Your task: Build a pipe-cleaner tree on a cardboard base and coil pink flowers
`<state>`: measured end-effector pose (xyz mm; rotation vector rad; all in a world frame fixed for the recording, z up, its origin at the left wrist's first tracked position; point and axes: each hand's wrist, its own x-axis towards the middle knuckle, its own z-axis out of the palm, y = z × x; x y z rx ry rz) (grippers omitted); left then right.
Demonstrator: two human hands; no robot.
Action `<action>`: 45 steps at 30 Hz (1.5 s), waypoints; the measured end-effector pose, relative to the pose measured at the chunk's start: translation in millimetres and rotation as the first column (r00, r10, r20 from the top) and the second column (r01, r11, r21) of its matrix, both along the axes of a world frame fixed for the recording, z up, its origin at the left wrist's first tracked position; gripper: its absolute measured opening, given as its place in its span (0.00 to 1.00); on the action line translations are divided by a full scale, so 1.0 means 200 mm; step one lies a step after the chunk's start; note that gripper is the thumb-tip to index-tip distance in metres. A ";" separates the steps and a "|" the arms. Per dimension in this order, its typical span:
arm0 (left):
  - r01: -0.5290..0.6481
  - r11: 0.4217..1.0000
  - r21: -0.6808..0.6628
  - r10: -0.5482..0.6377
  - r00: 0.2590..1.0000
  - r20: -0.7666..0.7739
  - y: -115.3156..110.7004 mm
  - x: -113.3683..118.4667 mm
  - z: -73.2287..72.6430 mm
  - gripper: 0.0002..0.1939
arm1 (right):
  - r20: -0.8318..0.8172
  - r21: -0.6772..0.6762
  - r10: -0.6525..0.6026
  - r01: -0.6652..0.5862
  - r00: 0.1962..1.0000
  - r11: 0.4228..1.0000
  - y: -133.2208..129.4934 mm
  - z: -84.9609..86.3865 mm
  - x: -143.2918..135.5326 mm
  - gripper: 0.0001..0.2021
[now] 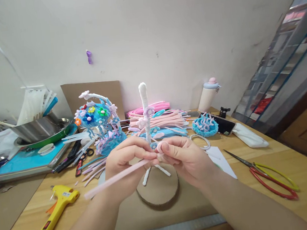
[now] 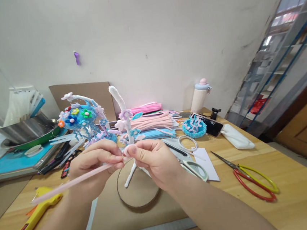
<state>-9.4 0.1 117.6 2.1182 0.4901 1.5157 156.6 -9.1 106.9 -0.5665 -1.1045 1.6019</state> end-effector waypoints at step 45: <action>0.206 0.946 -0.252 -0.307 0.820 -0.483 -0.01 -0.04 0.06 0.08 | 0.502 -0.106 0.488 -0.509 0.714 0.854 0.06 0.01 0.12 0.10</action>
